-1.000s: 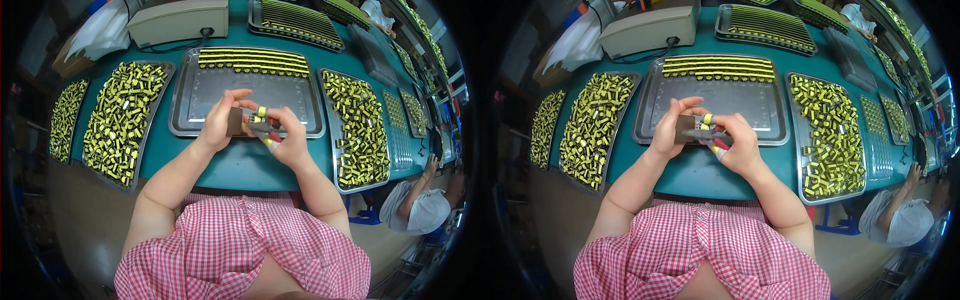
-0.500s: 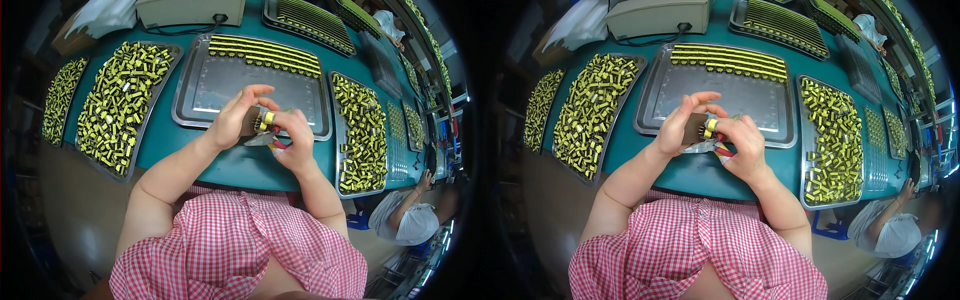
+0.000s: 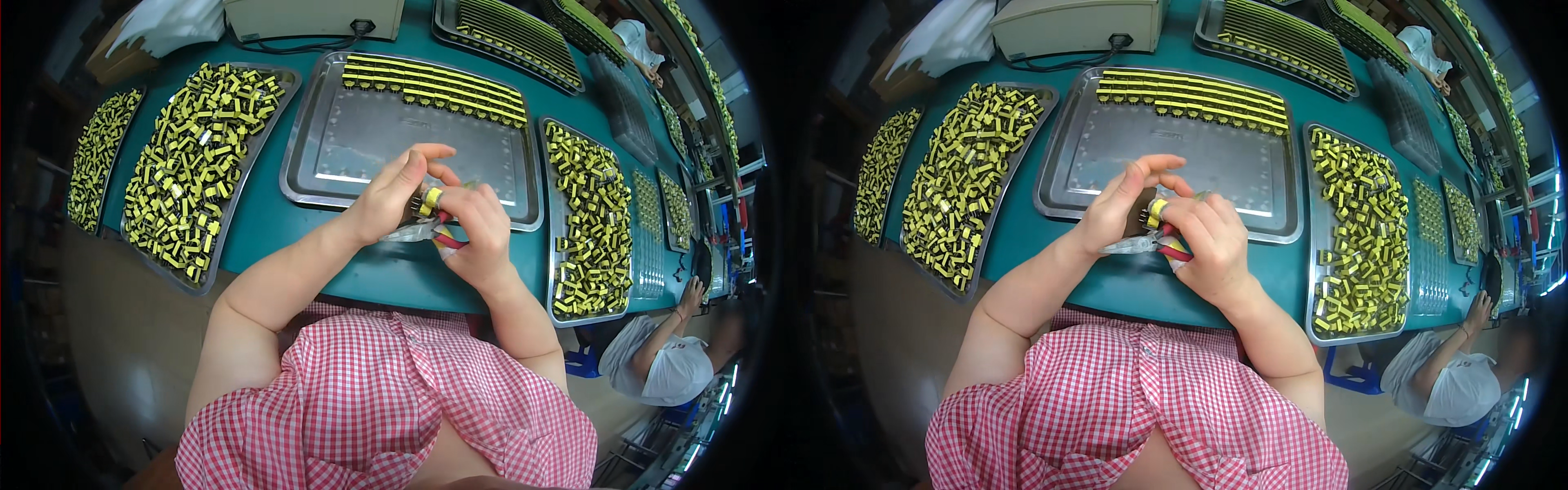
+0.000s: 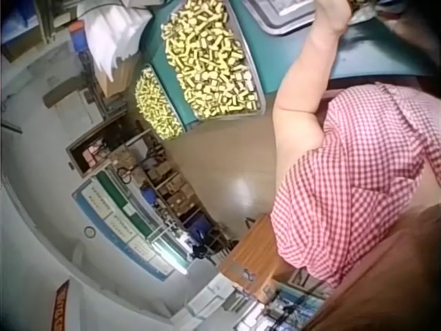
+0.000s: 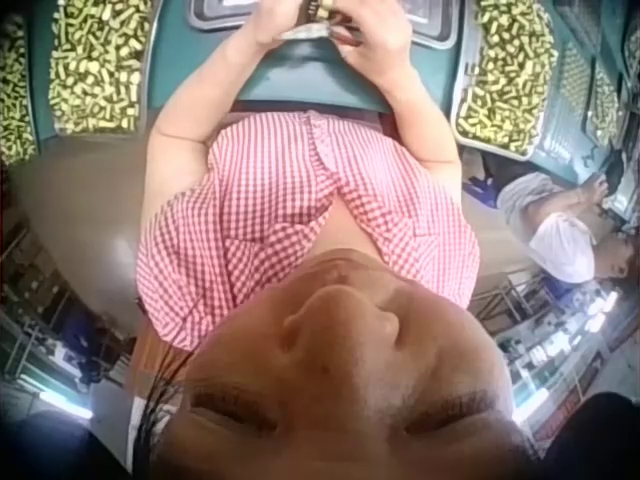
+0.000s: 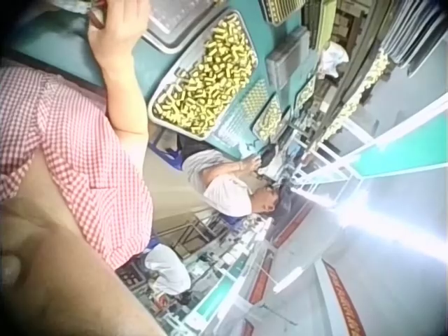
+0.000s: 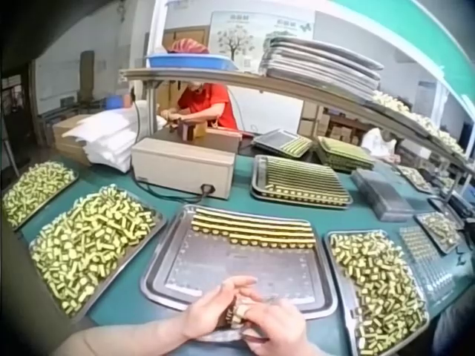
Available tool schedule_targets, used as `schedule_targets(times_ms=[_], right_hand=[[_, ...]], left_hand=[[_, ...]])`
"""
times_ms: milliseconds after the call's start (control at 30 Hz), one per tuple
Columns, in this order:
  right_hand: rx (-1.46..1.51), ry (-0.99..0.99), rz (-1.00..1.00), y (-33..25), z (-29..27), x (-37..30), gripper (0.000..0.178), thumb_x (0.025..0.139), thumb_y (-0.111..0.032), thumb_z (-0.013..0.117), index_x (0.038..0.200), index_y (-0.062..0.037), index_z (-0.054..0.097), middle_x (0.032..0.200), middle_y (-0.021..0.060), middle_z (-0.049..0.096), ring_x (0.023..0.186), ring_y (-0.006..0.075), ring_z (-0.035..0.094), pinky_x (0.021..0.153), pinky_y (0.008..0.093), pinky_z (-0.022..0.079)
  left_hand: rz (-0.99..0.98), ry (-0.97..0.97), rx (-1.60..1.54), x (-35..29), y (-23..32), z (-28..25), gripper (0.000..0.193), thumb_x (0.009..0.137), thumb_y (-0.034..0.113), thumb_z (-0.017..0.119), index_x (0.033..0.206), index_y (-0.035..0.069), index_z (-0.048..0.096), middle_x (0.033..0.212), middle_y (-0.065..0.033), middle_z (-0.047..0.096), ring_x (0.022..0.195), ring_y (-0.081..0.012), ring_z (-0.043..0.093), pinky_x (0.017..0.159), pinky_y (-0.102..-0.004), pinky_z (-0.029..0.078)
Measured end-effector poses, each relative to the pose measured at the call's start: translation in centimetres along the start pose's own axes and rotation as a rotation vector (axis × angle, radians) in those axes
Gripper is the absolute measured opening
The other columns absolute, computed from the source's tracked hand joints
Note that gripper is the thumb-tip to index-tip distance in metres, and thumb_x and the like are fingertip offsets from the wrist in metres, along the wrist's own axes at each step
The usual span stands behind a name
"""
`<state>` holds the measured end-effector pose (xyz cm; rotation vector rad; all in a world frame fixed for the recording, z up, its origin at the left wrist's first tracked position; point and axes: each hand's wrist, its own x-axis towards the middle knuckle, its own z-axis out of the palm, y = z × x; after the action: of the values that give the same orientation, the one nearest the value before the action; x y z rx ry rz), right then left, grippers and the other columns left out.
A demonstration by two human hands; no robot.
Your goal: The person picks up a transformer from a tray, trims its pins using pliers, and places it into a row on the same tray. This process is repeated for several more transformers.
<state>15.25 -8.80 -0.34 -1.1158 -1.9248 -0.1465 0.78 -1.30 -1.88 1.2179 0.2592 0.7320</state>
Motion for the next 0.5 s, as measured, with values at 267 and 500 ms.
schedule_targets(times_ms=[267,500], right_hand=[[0.029,-0.002,-0.01,-0.5,0.03,0.35,0.045,0.047,0.005,0.067,0.09,-0.004,0.057,0.086,0.0079,0.061,0.064,0.0245,0.051,0.056,0.0319,0.042],[0.038,-0.001,0.023,-0.99,-0.27,0.31,0.038,0.053,0.001,0.066,0.089,-0.0033,0.057,0.084,0.0076,0.061,0.066,0.0242,0.052,0.059,0.034,0.043]], left_hand=[[-0.093,-0.034,-0.06,0.02,0.35,0.13,0.064,0.094,0.051,0.02,0.132,0.001,0.031,0.114,-0.0125,0.051,0.096,-0.0154,0.053,0.082,-0.0262,0.044],[-0.099,-0.024,-0.295,-0.03,0.22,0.66,0.061,0.095,0.049,0.023,0.131,0.001,0.033,0.109,-0.0135,0.052,0.09,-0.0171,0.056,0.077,-0.0288,0.047]])
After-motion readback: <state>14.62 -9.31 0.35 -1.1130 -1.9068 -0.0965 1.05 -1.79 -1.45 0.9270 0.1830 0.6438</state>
